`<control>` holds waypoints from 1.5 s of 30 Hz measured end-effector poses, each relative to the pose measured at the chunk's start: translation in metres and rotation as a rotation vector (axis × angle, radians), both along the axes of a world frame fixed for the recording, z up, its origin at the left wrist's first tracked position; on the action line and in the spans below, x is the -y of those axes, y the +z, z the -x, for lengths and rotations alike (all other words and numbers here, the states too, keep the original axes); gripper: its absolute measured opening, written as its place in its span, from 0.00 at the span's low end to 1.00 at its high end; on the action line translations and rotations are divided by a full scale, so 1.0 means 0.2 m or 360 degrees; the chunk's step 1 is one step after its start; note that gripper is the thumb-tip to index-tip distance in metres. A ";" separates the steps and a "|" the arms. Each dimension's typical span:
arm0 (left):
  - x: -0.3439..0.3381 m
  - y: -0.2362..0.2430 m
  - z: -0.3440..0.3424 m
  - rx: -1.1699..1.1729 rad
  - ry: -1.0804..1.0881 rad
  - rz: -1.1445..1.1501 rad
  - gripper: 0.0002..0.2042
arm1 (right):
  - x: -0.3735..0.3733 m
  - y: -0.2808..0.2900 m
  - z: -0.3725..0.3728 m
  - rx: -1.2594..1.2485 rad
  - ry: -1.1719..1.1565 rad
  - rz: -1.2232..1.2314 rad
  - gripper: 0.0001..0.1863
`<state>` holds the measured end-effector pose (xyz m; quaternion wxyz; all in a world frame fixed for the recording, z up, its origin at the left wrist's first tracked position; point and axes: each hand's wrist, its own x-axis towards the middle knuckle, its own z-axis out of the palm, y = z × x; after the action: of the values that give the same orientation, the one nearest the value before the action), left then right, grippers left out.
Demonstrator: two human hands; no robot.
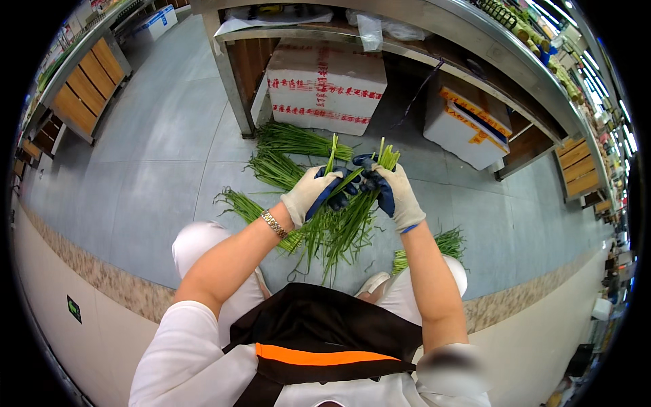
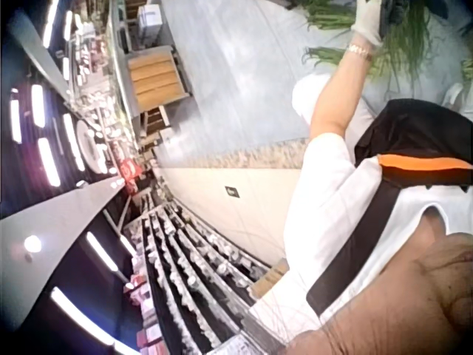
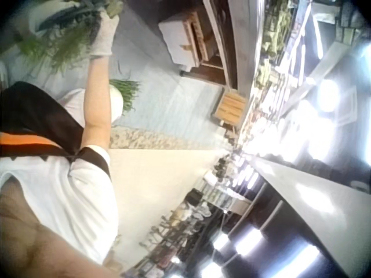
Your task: The person sits on the floor and trims the ends of green vegetable stalks, likely chives or scallions. They hold a bundle in their left hand and use a small knife in their right hand to cut the stalks, then place the trimmed bundles on the floor.
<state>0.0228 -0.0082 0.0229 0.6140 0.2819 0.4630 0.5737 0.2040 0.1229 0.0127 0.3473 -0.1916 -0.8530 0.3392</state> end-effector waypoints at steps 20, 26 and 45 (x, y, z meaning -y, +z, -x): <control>-0.08 0.01 0.15 -0.1418 0.0494 -0.0341 0.14 | 0.11 -0.08 0.09 0.0222 0.0332 0.1625 0.13; 0.00 0.02 0.26 -0.0473 0.0331 0.0039 0.11 | -0.05 0.02 -0.05 -0.0583 0.0503 0.2383 0.16; 0.06 0.02 0.25 -0.0380 -0.0158 0.0108 0.13 | -0.17 -0.01 -0.17 -0.0828 0.0391 0.2323 0.19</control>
<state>-0.0280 -0.0195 0.0272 0.5914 0.3500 0.5373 0.4889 0.2371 0.1575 0.0102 0.2822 -0.1899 -0.3205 0.8841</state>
